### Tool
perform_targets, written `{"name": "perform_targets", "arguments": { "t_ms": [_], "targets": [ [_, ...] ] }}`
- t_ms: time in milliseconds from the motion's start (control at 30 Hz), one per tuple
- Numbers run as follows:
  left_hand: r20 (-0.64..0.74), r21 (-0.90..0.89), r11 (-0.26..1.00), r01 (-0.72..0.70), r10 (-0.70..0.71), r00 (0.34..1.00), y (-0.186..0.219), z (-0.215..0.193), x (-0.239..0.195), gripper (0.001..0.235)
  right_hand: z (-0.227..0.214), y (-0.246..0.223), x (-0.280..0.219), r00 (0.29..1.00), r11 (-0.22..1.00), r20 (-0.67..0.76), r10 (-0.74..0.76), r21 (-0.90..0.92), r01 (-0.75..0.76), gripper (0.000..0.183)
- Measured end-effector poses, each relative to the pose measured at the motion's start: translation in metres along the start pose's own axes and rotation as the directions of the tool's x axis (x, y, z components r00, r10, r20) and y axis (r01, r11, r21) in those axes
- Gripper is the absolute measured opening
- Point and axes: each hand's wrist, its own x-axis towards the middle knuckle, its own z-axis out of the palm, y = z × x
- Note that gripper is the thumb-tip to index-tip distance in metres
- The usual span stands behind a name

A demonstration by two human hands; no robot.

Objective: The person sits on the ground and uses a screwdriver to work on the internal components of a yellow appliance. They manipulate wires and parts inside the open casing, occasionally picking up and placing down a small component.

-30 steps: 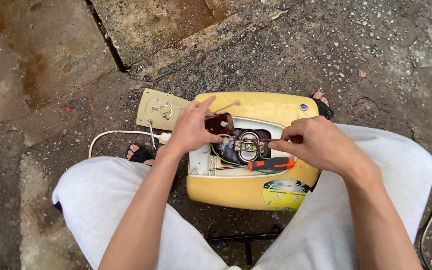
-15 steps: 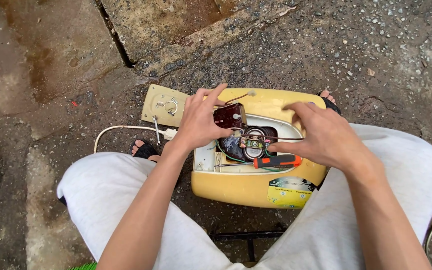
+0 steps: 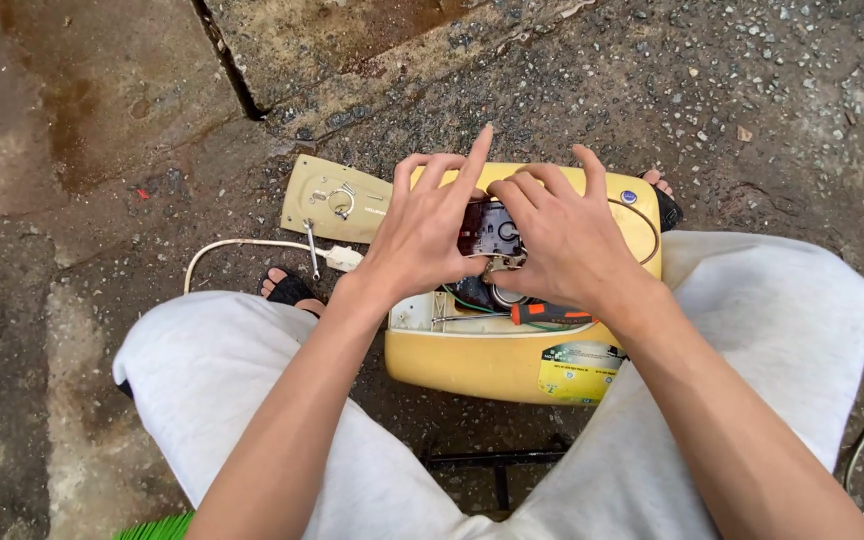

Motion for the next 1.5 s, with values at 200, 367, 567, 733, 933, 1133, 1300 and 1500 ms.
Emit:
{"name": "perform_targets", "arguments": {
  "t_ms": [200, 367, 567, 733, 933, 1133, 1300, 1500],
  "targets": [
    [-0.020, -0.097, 0.987, 0.128, -0.130, 0.991, -0.012, -0.020, 0.002, 0.142, -0.014, 0.001, 0.010, 0.996, 0.999, -0.075, 0.038, 0.030, -0.036, 0.073],
    [-0.042, -0.431, 0.649, 0.626, -0.708, 0.705, -0.024, -0.049, -0.015, 0.032, -0.042, 0.029, 0.007, 0.925, 0.906, -0.137, 0.354, 0.295, -0.303, 0.084],
    [0.209, 0.171, 0.601, 0.781, -0.797, 0.567, -0.038, 0.065, -0.045, 0.069, -0.051, 0.054, -0.015, 0.819, 0.714, -0.210, 0.533, 0.631, -0.303, 0.061],
    [0.237, 0.182, 0.575, 0.797, -0.813, 0.532, -0.029, 0.081, -0.051, 0.044, -0.055, 0.053, -0.013, 0.783, 0.619, -0.158, 0.601, 0.712, -0.332, 0.056],
    [0.307, 0.134, 0.539, 0.832, -0.821, 0.482, -0.035, 0.069, -0.050, 0.017, -0.055, 0.052, -0.009, 0.813, 0.671, -0.182, 0.554, 0.676, -0.306, 0.056],
    [0.255, 0.061, 0.551, 0.832, -0.815, 0.521, -0.036, 0.064, -0.056, 0.023, -0.055, 0.050, -0.006, 0.838, 0.696, -0.188, 0.512, 0.662, -0.277, 0.058],
    [-0.097, 0.243, 0.824, 0.512, -0.505, 0.858, -0.030, 0.085, -0.072, 0.031, -0.054, 0.049, -0.006, 0.859, 0.717, -0.197, 0.472, 0.652, -0.245, 0.060],
    [-0.252, 0.314, 0.848, 0.427, -0.359, 0.899, -0.019, 0.085, -0.073, 0.025, -0.052, 0.048, -0.007, 0.867, 0.752, -0.208, 0.452, 0.612, -0.245, 0.062]
  ]
}}
